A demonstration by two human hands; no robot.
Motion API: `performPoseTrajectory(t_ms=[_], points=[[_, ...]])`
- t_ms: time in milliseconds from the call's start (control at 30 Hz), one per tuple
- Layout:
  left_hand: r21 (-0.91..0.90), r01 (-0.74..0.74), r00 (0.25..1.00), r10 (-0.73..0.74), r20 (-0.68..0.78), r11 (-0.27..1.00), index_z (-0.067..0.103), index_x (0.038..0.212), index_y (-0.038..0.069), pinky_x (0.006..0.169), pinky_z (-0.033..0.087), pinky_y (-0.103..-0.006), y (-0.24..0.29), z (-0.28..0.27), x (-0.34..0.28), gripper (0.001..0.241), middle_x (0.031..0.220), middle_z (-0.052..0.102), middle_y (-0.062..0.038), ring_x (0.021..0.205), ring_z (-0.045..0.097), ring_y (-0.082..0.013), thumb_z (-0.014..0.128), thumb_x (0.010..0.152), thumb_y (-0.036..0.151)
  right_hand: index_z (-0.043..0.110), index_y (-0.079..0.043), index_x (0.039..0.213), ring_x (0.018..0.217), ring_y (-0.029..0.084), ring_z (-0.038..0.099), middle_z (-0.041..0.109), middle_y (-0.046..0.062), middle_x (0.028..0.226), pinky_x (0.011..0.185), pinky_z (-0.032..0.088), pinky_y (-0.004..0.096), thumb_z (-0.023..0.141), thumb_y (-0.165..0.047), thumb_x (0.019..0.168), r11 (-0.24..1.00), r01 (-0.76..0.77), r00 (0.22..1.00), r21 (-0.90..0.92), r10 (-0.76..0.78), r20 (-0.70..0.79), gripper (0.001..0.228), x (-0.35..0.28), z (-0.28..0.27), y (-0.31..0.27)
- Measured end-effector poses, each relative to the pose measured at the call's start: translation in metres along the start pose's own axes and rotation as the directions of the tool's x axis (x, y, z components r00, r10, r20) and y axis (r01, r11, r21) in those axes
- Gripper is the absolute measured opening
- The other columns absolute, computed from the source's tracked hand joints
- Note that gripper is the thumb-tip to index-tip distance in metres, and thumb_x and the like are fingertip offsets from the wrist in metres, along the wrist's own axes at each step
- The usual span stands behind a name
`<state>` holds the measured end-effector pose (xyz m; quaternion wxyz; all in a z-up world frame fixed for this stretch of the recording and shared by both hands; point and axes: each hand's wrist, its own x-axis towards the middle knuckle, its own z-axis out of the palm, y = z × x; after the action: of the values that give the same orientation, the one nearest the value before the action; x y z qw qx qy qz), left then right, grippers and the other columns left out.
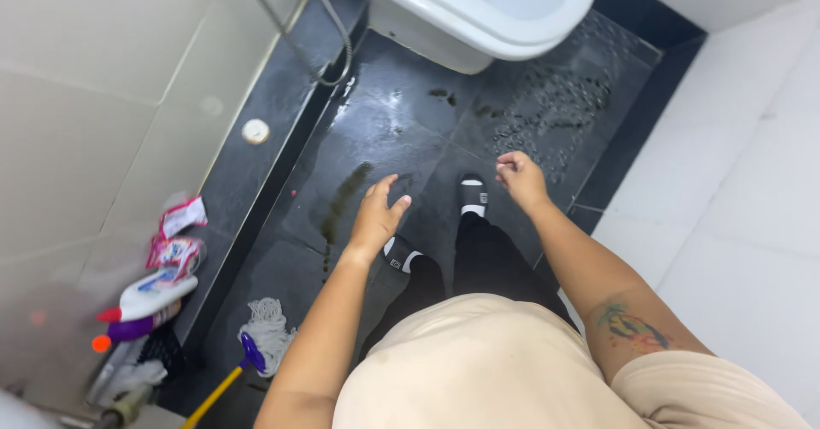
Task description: The person pours detergent into a bucket, then pours toilet cleaner into the toilet bowl. They pick up a rubber mat, wet a brush, and scrub the mat on the floor with the brush.
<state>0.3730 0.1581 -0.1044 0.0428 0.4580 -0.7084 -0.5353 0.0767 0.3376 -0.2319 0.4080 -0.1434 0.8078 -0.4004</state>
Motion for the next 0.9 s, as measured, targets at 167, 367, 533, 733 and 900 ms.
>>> performPoseTrajectory(t_ms=[167, 367, 533, 733, 900], points=[[0.094, -0.071, 0.987, 0.056, 0.15, 0.993, 0.057, 0.14, 0.007, 0.102, 0.049, -0.0397, 0.058, 0.058, 0.048, 0.054, 0.137, 0.06, -0.02, 0.122, 0.061, -0.0339, 0.072, 0.092, 0.027, 0.066, -0.005, 0.115, 0.084, 0.01, 0.07, 0.071, 0.002, 0.096, 0.07, 0.054, 0.026, 0.065, -0.013, 0.099, 0.992, -0.115, 0.975, 0.058, 0.124, -0.184, 0.019, -0.029, -0.1, 0.009], [0.158, -0.081, 0.962, 0.036, 0.271, 0.984, 0.057, 0.139, 0.007, 0.098, 0.051, -0.0388, 0.126, 0.158, 0.106, 0.054, 0.137, 0.061, -0.017, 0.112, 0.065, -0.0306, 0.071, 0.092, 0.028, 0.065, -0.006, 0.121, 0.091, 0.016, 0.067, 0.071, 0.003, 0.101, 0.075, 0.055, 0.029, 0.066, -0.012, 0.096, 0.928, -0.366, 0.903, 0.073, 0.373, -0.215, 0.026, -0.002, -0.217, 0.077], [0.17, -0.112, 0.928, 0.042, 0.37, 0.979, 0.057, 0.14, 0.006, 0.098, 0.051, -0.0387, 0.14, 0.252, 0.147, 0.054, 0.136, 0.061, -0.019, 0.115, 0.064, -0.0321, 0.071, 0.092, 0.028, 0.069, -0.003, 0.122, 0.1, 0.024, 0.071, 0.074, 0.013, 0.108, 0.088, 0.055, 0.035, 0.072, -0.017, 0.094, 0.857, -0.473, 0.872, -0.204, 0.423, -0.244, 0.032, 0.046, -0.301, 0.141], [0.161, -0.124, 0.901, 0.043, 0.432, 0.979, 0.057, 0.139, 0.005, 0.103, 0.05, -0.0394, 0.131, 0.335, 0.179, 0.053, 0.136, 0.062, -0.021, 0.126, 0.06, -0.0349, 0.071, 0.093, 0.027, 0.071, -0.007, 0.126, 0.111, 0.032, 0.07, 0.074, 0.019, 0.119, 0.099, 0.053, 0.04, 0.071, -0.023, 0.094, 0.783, -0.482, 0.875, -0.393, 0.412, -0.253, 0.036, 0.115, -0.344, 0.181], [0.239, -0.02, 0.839, -0.114, 0.532, 0.971, 0.055, 0.14, 0.008, 0.1, 0.051, -0.0393, 0.141, 0.393, 0.233, 0.052, 0.142, 0.057, -0.016, 0.12, 0.063, -0.0339, 0.067, 0.094, 0.029, 0.07, -0.008, 0.127, 0.117, 0.035, 0.065, 0.065, 0.02, 0.13, 0.101, 0.05, 0.041, 0.072, -0.023, 0.092, 0.787, -0.532, 0.84, -0.314, 0.441, -0.317, 0.038, 0.179, -0.344, 0.195]])
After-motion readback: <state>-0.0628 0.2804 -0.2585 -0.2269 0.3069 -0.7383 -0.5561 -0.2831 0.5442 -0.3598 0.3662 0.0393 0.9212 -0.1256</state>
